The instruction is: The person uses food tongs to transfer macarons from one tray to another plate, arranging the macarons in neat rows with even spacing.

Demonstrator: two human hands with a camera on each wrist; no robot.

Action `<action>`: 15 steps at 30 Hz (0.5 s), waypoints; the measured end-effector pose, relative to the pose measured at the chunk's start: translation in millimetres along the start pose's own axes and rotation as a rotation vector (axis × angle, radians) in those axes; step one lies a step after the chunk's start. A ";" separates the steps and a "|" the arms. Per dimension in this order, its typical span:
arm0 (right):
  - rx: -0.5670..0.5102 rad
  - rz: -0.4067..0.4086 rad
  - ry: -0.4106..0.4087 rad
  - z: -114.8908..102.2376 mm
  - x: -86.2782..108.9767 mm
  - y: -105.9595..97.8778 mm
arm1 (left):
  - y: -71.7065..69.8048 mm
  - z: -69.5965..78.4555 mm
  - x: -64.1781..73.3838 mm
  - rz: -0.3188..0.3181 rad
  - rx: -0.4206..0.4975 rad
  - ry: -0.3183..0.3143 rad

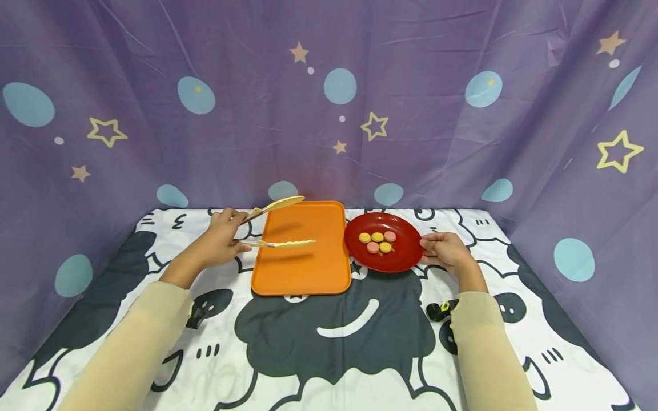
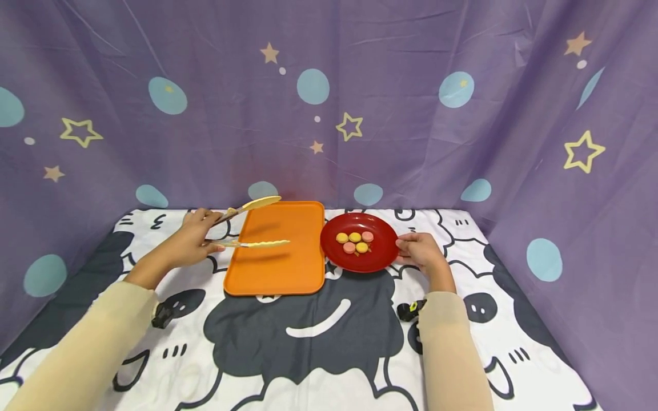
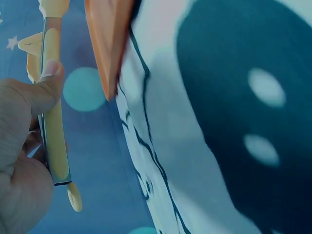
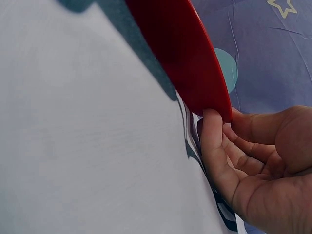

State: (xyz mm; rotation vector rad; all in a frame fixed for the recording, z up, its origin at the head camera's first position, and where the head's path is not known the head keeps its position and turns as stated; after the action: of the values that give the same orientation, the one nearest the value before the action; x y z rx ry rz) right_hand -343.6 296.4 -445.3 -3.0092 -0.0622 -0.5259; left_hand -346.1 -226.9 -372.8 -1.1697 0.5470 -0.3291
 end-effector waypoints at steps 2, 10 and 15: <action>0.000 0.002 0.002 0.2 0.1 -0.1 | -1.7 -5.6 6.1 -0.003 0.002 -0.015; -0.001 -0.001 -0.014 0.9 -1.3 -1.6 | -10.2 -27.3 31.3 -0.015 -0.015 -0.078; -0.010 -0.012 -0.019 1.2 -2.5 -0.7 | -10.9 -42.3 49.4 -0.029 -0.054 -0.109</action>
State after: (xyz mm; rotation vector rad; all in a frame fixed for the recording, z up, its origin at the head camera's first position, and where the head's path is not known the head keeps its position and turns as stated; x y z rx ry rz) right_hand -345.6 297.1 -447.2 -3.0254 -0.0790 -0.4994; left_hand -328.8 -289.1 -386.1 -1.2408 0.4461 -0.2753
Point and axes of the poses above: each hand's wrist, its own x-axis away from the middle knuckle, its own y-axis out of the palm, z = x × y, the point moved 4 cm from there along -x, towards the middle knuckle, and after that the axes turned 6 degrees about y, right-handed, at the moved point
